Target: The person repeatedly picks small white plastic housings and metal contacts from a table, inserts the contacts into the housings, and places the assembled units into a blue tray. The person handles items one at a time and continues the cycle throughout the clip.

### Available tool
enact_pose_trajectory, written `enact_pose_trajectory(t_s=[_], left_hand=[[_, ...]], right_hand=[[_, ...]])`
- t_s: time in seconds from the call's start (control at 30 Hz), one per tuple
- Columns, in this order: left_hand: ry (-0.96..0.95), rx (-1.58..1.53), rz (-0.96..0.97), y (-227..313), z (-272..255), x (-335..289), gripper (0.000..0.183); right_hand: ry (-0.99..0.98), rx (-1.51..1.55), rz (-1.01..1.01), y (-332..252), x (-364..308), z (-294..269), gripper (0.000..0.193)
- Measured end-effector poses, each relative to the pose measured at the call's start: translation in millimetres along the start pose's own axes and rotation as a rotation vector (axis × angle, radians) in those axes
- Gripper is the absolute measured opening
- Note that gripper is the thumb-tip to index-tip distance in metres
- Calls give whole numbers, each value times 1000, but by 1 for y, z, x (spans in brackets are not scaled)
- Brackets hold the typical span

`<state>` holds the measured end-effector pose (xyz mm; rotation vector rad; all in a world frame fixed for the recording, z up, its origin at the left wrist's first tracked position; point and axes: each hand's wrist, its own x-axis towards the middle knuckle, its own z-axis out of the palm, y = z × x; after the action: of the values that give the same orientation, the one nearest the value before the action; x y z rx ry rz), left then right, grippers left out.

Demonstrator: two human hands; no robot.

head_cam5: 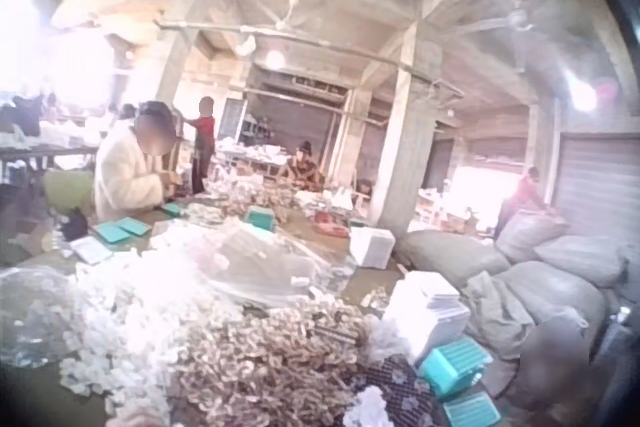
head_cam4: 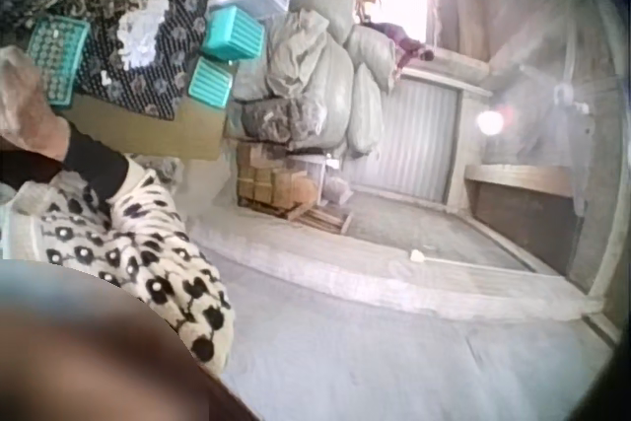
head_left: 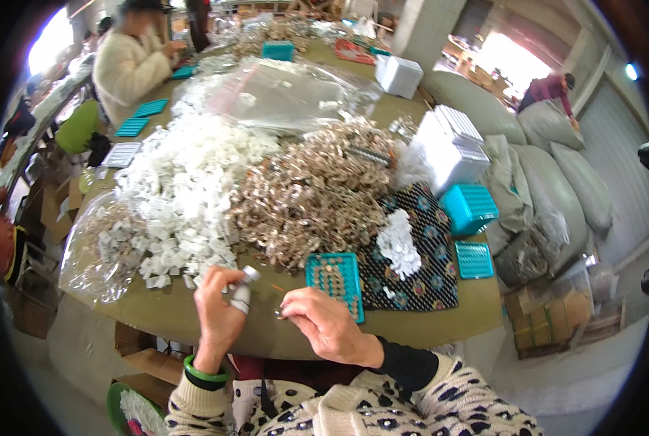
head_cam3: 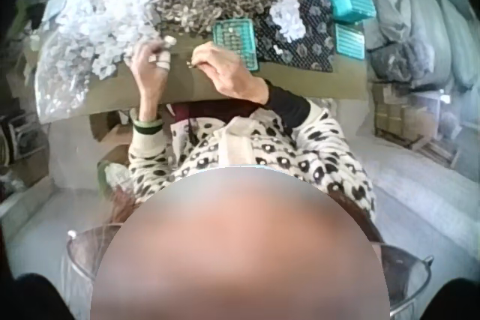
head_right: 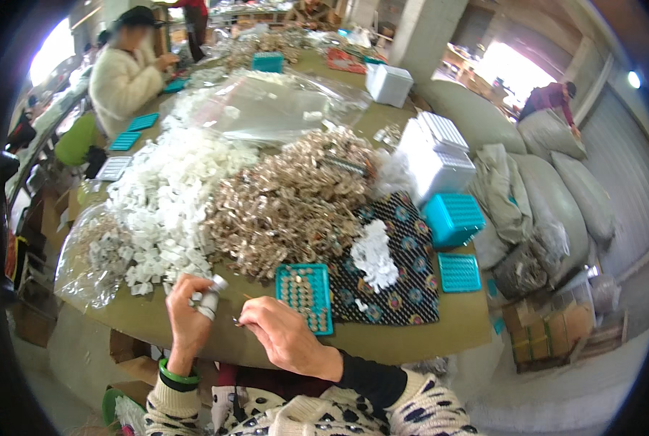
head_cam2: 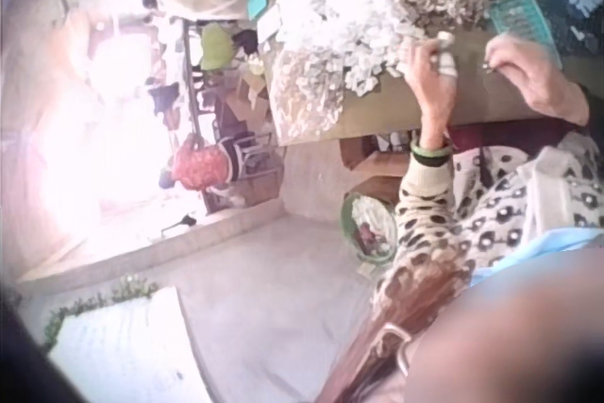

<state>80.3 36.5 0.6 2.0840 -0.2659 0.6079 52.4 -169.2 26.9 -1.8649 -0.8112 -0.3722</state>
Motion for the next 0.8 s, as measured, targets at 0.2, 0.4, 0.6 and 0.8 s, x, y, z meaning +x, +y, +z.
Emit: enact_pose_trajectory(t_s=[0.2,0.4,0.6,0.8], left_hand=[[-200,-1202,-564,30,3,-25,16],[-324,-1242,-305,38,14,-36,46],[-232,-833,-217,46,26,-43,36],[-146,-1174,-616,51,25,-48,30]], right_hand=[[-22,37,-1,2,0,0,19],[77,339,255,-1,-14,-6,9],[68,494,355,-2,-19,-10,7],[70,367,326,-2,-17,-16,5]])
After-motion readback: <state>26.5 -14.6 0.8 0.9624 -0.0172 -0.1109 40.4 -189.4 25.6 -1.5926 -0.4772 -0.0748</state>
